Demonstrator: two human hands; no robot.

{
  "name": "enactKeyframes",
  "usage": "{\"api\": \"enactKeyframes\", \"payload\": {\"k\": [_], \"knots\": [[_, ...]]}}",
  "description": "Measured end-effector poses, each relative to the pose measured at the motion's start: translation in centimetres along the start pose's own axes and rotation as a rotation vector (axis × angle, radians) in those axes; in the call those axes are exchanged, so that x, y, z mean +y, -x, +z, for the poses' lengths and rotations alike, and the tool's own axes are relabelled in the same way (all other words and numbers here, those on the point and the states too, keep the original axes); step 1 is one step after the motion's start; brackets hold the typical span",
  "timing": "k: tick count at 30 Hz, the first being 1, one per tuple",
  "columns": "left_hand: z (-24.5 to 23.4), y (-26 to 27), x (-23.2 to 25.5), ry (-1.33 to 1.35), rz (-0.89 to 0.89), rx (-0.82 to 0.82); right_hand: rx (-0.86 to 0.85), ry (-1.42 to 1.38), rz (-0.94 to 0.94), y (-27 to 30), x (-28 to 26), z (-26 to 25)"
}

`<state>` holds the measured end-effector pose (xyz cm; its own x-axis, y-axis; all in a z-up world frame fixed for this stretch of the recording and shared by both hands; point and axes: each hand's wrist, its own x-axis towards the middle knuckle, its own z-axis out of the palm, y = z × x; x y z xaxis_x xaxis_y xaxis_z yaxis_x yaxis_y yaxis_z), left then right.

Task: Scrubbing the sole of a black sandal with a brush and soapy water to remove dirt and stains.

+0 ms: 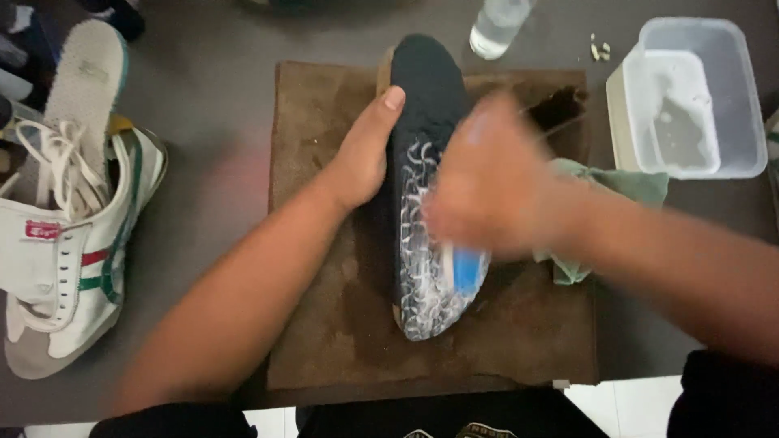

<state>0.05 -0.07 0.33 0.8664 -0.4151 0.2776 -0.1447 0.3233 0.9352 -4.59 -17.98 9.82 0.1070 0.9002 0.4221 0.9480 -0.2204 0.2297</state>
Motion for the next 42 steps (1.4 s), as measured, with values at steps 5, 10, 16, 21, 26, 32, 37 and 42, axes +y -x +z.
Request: {"api": "enactKeyframes", "payload": {"k": [5,10,16,21,26,32,37,42], "knots": [[0.0,0.0,0.0,0.092,-0.057,-0.007,0.189,0.113,0.124,0.5,-3.5,0.7],[0.2,0.1,0.5,0.18,-0.042,-0.031,0.019,-0.113,0.247,3.3,-3.4,1.5],[0.3,-0.1,0.4,0.156,-0.07,0.0,0.071,-0.023,0.309,3.1,-4.5,0.4],[0.1,0.2,-0.3,0.287,-0.069,-0.029,-0.234,-0.079,0.35,4.9,-2.0,1.4],[0.3,0.2,0.4,0.192,-0.099,-0.006,0.239,-0.117,0.399,4.4,-4.0,1.6],[-0.1,0.1,-0.9,0.39,-0.21,0.06,0.173,0.111,0.346,6.3,-0.3,1.8],[0.3,0.1,0.1,0.271,-0.164,0.063,0.216,-0.024,0.26,5.3,-3.9,0.8],[0.3,0.2,-0.8,0.371,-0.217,0.089,0.024,0.043,0.403,5.7,-1.3,1.0]]}}
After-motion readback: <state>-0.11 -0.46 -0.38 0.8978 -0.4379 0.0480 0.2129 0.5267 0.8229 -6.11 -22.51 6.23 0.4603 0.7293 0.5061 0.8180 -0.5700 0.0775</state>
